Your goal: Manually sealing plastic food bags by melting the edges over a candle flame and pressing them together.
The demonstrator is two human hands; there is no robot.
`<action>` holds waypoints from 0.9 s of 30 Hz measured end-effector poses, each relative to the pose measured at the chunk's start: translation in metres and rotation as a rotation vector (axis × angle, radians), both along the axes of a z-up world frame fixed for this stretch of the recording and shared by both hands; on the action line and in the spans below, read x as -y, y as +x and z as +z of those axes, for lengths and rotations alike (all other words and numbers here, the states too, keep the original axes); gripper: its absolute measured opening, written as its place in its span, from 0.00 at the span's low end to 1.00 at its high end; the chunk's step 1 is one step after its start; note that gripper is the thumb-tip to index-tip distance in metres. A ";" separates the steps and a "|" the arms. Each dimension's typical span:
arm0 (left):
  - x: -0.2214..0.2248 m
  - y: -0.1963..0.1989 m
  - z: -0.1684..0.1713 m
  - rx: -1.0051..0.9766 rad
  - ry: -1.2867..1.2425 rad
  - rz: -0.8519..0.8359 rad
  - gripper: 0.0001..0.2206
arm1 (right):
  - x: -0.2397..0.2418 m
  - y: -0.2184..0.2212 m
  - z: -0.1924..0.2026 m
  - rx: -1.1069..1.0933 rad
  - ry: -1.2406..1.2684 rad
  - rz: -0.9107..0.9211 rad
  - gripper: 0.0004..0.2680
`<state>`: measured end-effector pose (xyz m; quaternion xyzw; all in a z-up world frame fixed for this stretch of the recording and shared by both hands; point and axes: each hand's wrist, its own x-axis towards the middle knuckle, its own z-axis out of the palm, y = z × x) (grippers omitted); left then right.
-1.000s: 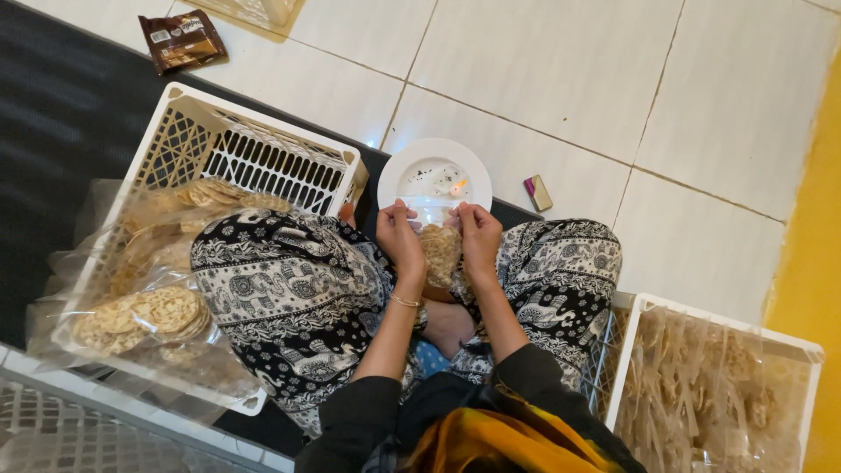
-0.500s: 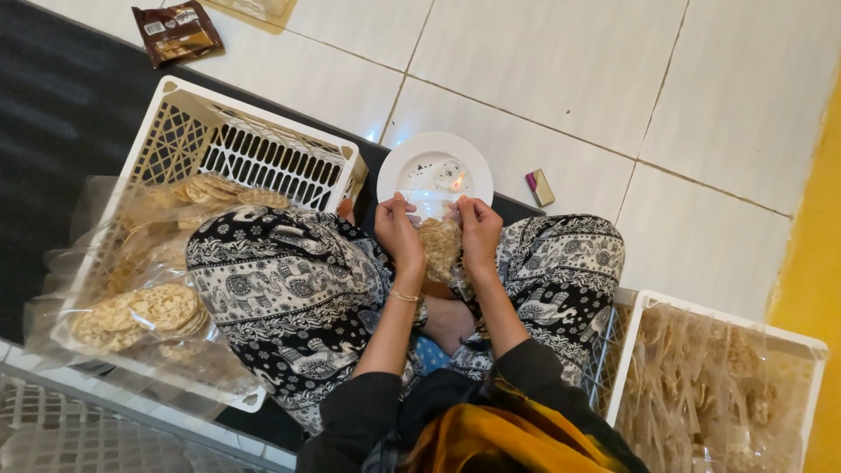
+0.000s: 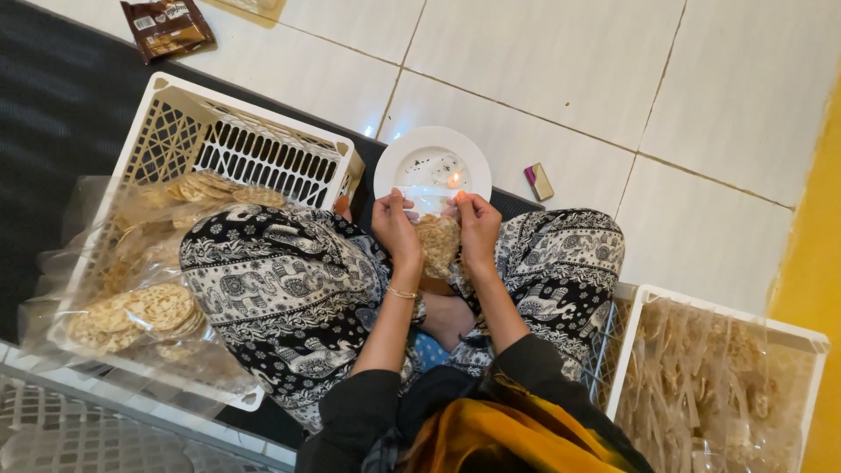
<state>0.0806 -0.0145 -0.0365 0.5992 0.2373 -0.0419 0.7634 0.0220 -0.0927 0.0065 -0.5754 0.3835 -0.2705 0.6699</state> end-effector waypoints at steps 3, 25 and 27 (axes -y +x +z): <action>0.001 0.001 -0.004 0.005 -0.003 -0.001 0.09 | -0.001 0.001 0.008 -0.004 0.013 0.000 0.08; 0.003 0.002 -0.007 0.022 -0.040 0.001 0.09 | 0.002 0.002 0.004 -0.023 0.031 -0.008 0.07; 0.003 0.003 -0.014 0.029 -0.046 0.002 0.09 | 0.002 0.003 0.003 -0.015 0.030 -0.015 0.07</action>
